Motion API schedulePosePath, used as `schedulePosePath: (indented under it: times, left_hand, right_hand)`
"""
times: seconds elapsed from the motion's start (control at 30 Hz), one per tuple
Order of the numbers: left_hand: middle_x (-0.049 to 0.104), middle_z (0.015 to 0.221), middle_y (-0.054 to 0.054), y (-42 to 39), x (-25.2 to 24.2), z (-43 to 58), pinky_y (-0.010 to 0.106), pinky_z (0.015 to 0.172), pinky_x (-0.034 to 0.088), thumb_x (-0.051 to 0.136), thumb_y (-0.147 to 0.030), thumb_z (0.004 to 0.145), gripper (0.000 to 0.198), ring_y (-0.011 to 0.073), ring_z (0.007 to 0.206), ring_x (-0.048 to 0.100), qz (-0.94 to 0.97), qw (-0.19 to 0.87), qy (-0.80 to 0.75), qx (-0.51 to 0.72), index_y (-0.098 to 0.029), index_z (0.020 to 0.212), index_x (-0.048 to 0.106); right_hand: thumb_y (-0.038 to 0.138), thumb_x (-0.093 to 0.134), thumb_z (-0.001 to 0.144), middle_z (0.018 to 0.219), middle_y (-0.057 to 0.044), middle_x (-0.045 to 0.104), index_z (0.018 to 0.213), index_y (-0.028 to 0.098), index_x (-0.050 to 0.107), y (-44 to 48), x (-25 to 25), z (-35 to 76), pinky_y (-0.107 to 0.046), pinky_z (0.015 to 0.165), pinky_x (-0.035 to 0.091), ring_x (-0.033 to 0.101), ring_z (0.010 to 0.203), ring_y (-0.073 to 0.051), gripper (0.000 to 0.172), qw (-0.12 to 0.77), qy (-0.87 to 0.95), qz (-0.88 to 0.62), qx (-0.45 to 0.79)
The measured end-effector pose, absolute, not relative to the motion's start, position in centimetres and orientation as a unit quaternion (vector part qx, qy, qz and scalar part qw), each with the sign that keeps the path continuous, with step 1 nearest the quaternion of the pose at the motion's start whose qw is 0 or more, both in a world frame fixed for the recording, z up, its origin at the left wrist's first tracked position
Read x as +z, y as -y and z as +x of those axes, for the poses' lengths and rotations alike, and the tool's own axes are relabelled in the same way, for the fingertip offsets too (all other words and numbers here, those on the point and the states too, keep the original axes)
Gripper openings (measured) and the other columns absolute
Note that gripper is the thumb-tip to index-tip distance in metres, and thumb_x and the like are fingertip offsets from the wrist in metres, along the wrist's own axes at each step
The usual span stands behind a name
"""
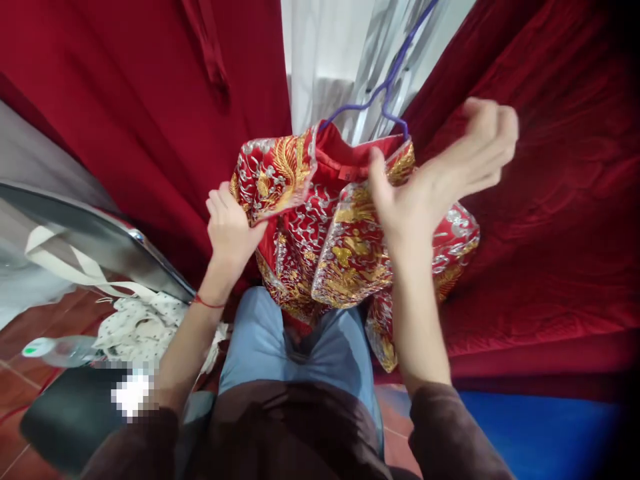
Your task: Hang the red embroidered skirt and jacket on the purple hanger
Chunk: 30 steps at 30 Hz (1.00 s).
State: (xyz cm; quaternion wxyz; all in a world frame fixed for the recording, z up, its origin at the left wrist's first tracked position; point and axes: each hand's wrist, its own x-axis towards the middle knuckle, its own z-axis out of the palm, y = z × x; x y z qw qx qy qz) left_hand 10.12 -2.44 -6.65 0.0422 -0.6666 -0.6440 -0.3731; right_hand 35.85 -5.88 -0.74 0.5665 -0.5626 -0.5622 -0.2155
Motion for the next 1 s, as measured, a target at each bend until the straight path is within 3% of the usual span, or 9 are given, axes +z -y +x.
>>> schedulePosePath:
  times: [0.07,0.17,0.3,0.4,0.53,0.7,0.8,0.87,1.0]
  left_hand:
    - [0.067,0.099,0.021,1.3,-4.7,8.5,0.055,0.094,0.05,0.079,-0.046,0.067,0.064,0.0423,0.107,0.063,-0.646,0.032,0.697,-0.312,-0.009,0.115,0.06]
    - [0.062,0.059,0.011,-0.8,-3.5,5.9,0.046,0.077,0.053,0.068,-0.05,0.074,0.032,0.0357,0.078,0.068,-0.68,-0.059,0.7,-0.21,-0.018,0.072,0.065]
    - [0.054,0.043,0.006,-2.6,-2.0,3.7,0.033,0.063,0.05,0.055,-0.045,0.085,0.042,0.0201,0.052,0.059,-0.716,-0.186,0.643,-0.199,-0.02,0.051,0.057]
    - [0.061,0.051,0.005,-2.6,0.3,3.6,0.031,0.07,0.052,0.037,-0.035,0.098,0.048,0.0126,0.056,0.062,-0.674,-0.21,0.638,-0.308,-0.014,0.062,0.061]
    - [0.069,0.062,0.003,-3.0,2.5,4.8,0.031,0.072,0.056,0.03,-0.022,0.101,0.033,0.0118,0.063,0.067,-0.621,-0.199,0.599,-0.463,-0.015,0.081,0.054]
    - [0.075,0.096,0.012,-5.1,0.7,7.0,0.037,0.087,0.054,0.038,-0.033,0.103,0.021,0.0181,0.09,0.072,-0.648,-0.113,0.603,-0.451,-0.014,0.106,0.046]
    - [0.063,0.128,0.022,-6.5,-1.4,8.2,0.043,0.102,0.047,0.05,-0.057,0.096,0.051,0.0268,0.12,0.064,-0.662,-0.186,0.596,-0.414,-0.015,0.122,0.041]
    - [0.056,0.138,0.022,-7.2,-2.4,8.8,0.044,0.106,0.044,0.053,-0.066,0.091,0.067,0.0301,0.13,0.057,-0.671,-0.219,0.574,-0.416,-0.017,0.132,0.036]
    - [0.066,0.119,0.018,-8.0,-3.4,9.1,0.047,0.105,0.044,0.057,-0.07,0.086,0.082,0.0317,0.122,0.061,-0.669,-0.191,0.538,-0.476,-0.018,0.142,0.028]
  right_hand:
    - [0.065,0.015,0.097,0.145,-0.017,0.043,0.123,0.013,0.061,5.1,0.1,36.8,-0.055,0.091,0.04,0.043,0.135,-0.037,0.074,0.528,0.582,-0.576,-0.226]
    - [0.075,0.028,0.092,0.124,-0.015,0.063,0.113,0.014,0.063,4.2,-0.7,36.9,-0.048,0.084,0.043,0.062,0.114,-0.03,0.074,0.497,0.599,-0.593,-0.204]
    - [0.078,0.032,0.09,0.097,-0.012,0.07,0.104,0.015,0.063,4.2,-1.8,36.3,-0.041,0.076,0.044,0.069,0.097,-0.026,0.071,0.5,0.58,-0.613,-0.192]
    - [0.075,0.032,0.093,0.085,-0.009,0.068,0.102,0.015,0.063,5.1,-1.2,35.9,-0.036,0.071,0.042,0.069,0.09,-0.024,0.068,0.482,0.582,-0.626,-0.195]
    - [0.065,0.044,0.095,0.074,-0.007,0.063,0.098,0.016,0.062,6.4,-0.4,35.8,-0.032,0.067,0.039,0.065,0.082,-0.023,0.053,0.451,0.582,-0.651,-0.184]
    - [0.054,0.043,0.096,0.068,-0.005,0.056,0.097,0.018,0.061,6.5,-0.7,36.1,-0.031,0.065,0.034,0.06,0.076,-0.022,0.04,0.445,0.588,-0.652,-0.178]
    - [0.048,0.047,0.093,0.067,-0.004,0.054,0.093,0.019,0.061,6.1,-1.0,36.4,-0.031,0.064,0.032,0.057,0.073,-0.022,0.032,0.442,0.588,-0.654,-0.177]
    - [0.044,0.049,0.091,0.065,-0.003,0.051,0.09,0.019,0.062,6.0,-1.1,36.6,-0.031,0.064,0.032,0.056,0.071,-0.021,0.027,0.444,0.588,-0.652,-0.178]
    - [0.038,0.052,0.086,0.06,0.0,0.043,0.082,0.02,0.061,5.5,-1.0,37.3,-0.031,0.064,0.032,0.051,0.066,-0.019,0.021,0.462,0.602,-0.628,-0.171]
